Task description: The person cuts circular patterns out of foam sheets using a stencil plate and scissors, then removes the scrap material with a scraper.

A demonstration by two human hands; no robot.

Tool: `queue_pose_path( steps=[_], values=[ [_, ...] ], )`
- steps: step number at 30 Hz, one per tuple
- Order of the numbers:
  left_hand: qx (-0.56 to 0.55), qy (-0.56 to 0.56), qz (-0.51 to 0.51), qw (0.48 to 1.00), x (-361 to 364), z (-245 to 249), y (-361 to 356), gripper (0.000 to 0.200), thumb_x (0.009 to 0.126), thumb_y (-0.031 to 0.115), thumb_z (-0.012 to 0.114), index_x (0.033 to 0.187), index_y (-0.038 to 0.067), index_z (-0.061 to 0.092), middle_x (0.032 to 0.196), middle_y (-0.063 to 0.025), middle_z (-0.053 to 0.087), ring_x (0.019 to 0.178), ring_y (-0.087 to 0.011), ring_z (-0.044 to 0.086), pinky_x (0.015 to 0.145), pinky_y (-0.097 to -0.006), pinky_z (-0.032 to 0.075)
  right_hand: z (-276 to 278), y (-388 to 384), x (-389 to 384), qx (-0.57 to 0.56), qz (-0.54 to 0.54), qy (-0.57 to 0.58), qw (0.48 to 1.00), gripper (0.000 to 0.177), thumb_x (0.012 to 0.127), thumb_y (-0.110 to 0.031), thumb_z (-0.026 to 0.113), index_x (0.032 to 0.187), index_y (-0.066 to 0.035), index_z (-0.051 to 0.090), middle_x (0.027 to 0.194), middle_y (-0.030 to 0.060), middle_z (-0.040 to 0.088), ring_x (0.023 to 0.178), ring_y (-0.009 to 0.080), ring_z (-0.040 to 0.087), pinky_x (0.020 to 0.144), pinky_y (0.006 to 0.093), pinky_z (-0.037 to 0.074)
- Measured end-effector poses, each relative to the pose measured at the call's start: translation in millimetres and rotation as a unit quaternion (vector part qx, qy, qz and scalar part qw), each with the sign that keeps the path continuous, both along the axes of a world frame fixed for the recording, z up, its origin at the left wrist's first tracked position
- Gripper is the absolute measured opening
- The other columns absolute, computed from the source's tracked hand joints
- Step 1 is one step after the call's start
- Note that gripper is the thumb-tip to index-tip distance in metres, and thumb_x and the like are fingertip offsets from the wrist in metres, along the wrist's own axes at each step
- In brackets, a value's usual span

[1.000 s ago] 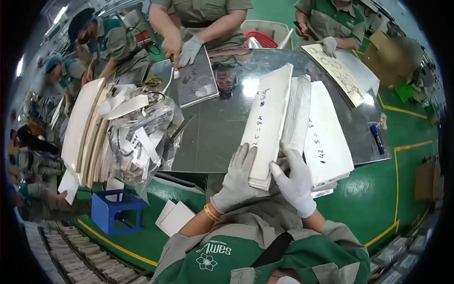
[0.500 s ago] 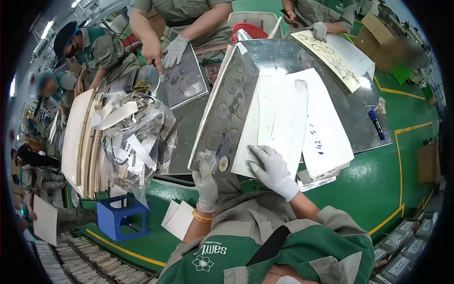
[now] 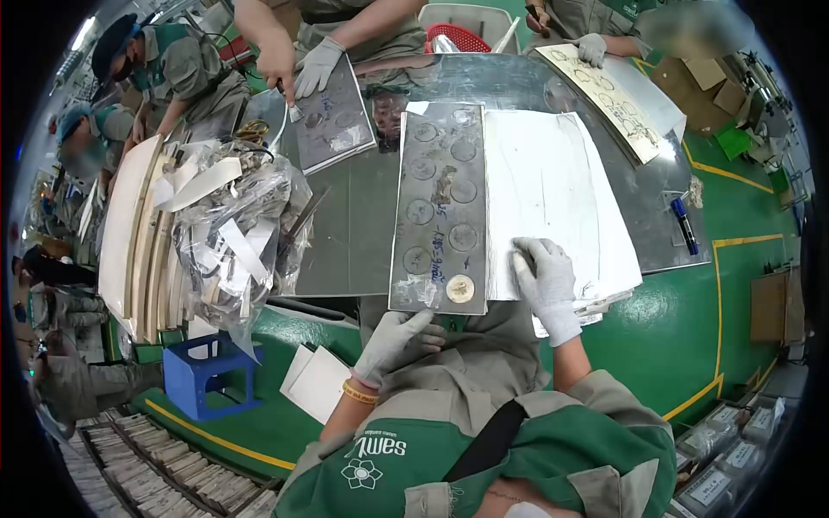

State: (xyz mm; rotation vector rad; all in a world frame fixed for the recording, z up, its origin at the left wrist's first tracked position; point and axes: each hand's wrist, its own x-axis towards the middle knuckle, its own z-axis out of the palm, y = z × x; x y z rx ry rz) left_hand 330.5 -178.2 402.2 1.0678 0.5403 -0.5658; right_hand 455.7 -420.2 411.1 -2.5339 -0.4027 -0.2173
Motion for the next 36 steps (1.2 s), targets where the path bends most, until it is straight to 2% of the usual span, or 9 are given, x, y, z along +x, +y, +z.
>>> queue_pose_path(
  steps=[8, 14, 15, 16, 20, 25, 30, 32, 36],
  values=[
    [0.286, -0.128, -0.133, 0.94, -1.6, 11.7, -2.0, 0.034, 0.091, 0.028, 0.063, 0.092, -0.007, 0.067, 0.078, -0.0108, 0.069, 0.072, -0.0133, 0.066, 0.068, -0.0262, 0.052, 18.8, 63.3, 23.8, 0.007, 0.133, -0.066, 0.989, 0.043, 0.087, -0.028, 0.063, 0.127, -0.014, 0.057, 0.127, 0.0136, 0.055, 0.118, 0.0337, 0.05, 0.098, 0.042, 0.041],
    [0.178, -0.125, 0.029, 0.976, -14.3, 29.7, 18.1, 0.019, 0.092, 0.015, 0.06, 0.094, -0.003, 0.067, 0.08, -0.0057, 0.069, 0.074, -0.009, 0.063, 0.068, -0.0255, 0.05, -4.7, 97.2, 43.2, -0.095, 0.164, -0.11, 0.976, 0.048, 0.089, -0.036, 0.058, 0.133, -0.016, 0.054, 0.14, 0.0109, 0.048, 0.127, 0.0348, 0.043, 0.102, 0.049, 0.033],
    [0.371, -0.251, 0.106, 0.888, -6.7, 22.1, 41.7, 0.019, 0.092, 0.013, 0.06, 0.099, -0.003, 0.066, 0.085, -0.0064, 0.069, 0.078, -0.0095, 0.064, 0.071, -0.0259, 0.05, -9.7, 98.5, 45.3, -0.076, 0.159, -0.098, 0.98, 0.048, 0.089, -0.036, 0.059, 0.133, -0.018, 0.055, 0.142, 0.0093, 0.048, 0.127, 0.0348, 0.043, 0.103, 0.0504, 0.031],
    [0.364, -0.252, 0.178, 0.879, 3.2, 15.4, 54.3, 0.021, 0.091, 0.013, 0.061, 0.104, -0.003, 0.066, 0.087, -0.0084, 0.07, 0.081, -0.012, 0.065, 0.074, -0.0268, 0.05, -11.0, 98.6, 45.6, -0.072, 0.157, -0.097, 0.98, 0.047, 0.089, -0.035, 0.059, 0.133, -0.019, 0.055, 0.141, 0.0088, 0.049, 0.127, 0.0345, 0.043, 0.104, 0.0499, 0.031],
    [0.742, -0.32, 0.13, 0.575, 56.3, -13.4, 117.8, 0.038, 0.089, 0.019, 0.06, 0.124, 0.005, 0.053, 0.122, -0.0168, 0.059, 0.098, -0.0384, 0.062, 0.085, -0.0432, 0.051, -7.4, 97.5, 44.0, -0.049, 0.16, -0.094, 0.981, 0.042, 0.089, -0.029, 0.061, 0.13, -0.02, 0.058, 0.138, 0.0078, 0.052, 0.125, 0.0336, 0.045, 0.105, 0.0462, 0.032],
    [0.862, -0.109, -0.017, 0.495, 112.8, -15.4, 150.4, 0.026, 0.089, 0.022, 0.059, 0.108, 0.004, 0.053, 0.096, -0.0163, 0.057, 0.08, -0.0333, 0.067, 0.064, -0.0432, 0.056, 4.0, 75.6, 42.7, -0.013, 0.157, -0.051, 0.986, 0.032, 0.089, -0.023, 0.06, 0.12, -0.018, 0.065, 0.132, 0.0066, 0.057, 0.122, 0.0324, 0.048, 0.105, 0.0426, 0.034],
    [0.78, -0.101, -0.035, 0.617, 122.4, -3.5, 161.2, 0.034, 0.085, 0.029, 0.065, 0.104, 0.003, 0.057, 0.103, -0.0204, 0.064, 0.091, -0.0399, 0.065, 0.08, -0.0475, 0.051, 15.2, 59.6, 49.1, 0.072, 0.14, 0.037, 0.987, 0.026, 0.089, -0.017, 0.059, 0.113, -0.011, 0.068, 0.126, 0.0095, 0.061, 0.116, 0.03, 0.055, 0.101, 0.0379, 0.041],
    [0.738, -0.107, -0.022, 0.666, 122.0, 3.9, 154.6, 0.033, 0.082, 0.031, 0.067, 0.098, 0.004, 0.059, 0.094, -0.0189, 0.067, 0.09, -0.0378, 0.064, 0.08, -0.0474, 0.05, 23.5, 66.0, 40.5, 0.246, 0.079, 0.014, 0.966, 0.023, 0.089, -0.007, 0.057, 0.109, -0.001, 0.067, 0.118, 0.016, 0.063, 0.111, 0.0263, 0.06, 0.096, 0.0334, 0.045],
    [0.63, -0.232, -0.009, 0.741, 116.0, 18.6, 124.3, 0.026, 0.085, 0.022, 0.066, 0.101, 0.002, 0.061, 0.086, -0.0142, 0.068, 0.079, -0.0266, 0.066, 0.072, -0.0362, 0.05, 34.4, 74.5, 32.3, 0.3, 0.096, 0.001, 0.949, 0.024, 0.089, -0.007, 0.058, 0.111, 0.0, 0.065, 0.112, 0.0156, 0.064, 0.106, 0.0254, 0.062, 0.092, 0.0318, 0.047]
  ],
)
